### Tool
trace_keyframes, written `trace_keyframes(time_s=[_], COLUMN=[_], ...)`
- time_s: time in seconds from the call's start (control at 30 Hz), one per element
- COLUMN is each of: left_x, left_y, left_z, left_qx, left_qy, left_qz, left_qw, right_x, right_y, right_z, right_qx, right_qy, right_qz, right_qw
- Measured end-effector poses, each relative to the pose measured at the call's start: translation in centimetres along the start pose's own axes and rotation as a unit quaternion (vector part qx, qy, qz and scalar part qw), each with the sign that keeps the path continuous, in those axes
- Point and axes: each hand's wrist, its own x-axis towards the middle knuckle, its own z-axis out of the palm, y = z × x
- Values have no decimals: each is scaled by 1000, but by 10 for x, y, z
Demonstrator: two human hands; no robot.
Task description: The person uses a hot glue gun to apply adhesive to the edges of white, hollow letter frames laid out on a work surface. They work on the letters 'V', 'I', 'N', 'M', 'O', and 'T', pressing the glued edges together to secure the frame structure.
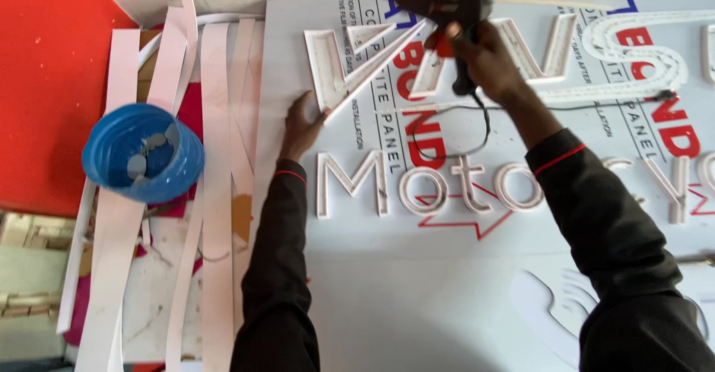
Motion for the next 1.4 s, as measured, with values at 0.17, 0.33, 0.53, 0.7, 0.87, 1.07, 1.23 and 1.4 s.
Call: trace_keyframes(time_s=[0.17, 0.33, 0.53, 0.7, 0.87, 1.07, 1.23, 1.4], left_x=[17, 35, 41, 39, 48, 47, 47, 47], left_y=[53, 36, 34, 33, 36, 32, 32, 33], left_z=[-18, 3, 7, 8, 10, 13, 14, 14], left_qx=[88, 119, 99, 75, 79, 79, 77, 89], left_qy=[-64, 3, 44, 43, 49, 65, 71, 76], left_qz=[7, 4, 12, -18, -38, -33, -30, -19], left_qw=[994, 993, 994, 996, 995, 994, 994, 993], right_x=[29, 78, 154, 180, 188, 188, 188, 184], right_y=[-1, 65, 143, 176, 174, 184, 190, 190], right_z=[74, 110, 137, 153, 162, 166, 163, 164], right_qx=[-71, -121, -183, -207, -257, -268, -307, -289], right_qy=[-29, -4, -5, 8, 6, 5, 8, 22], right_qz=[93, 143, 122, 147, 193, 184, 183, 227], right_qw=[993, 982, 976, 967, 947, 946, 934, 930])
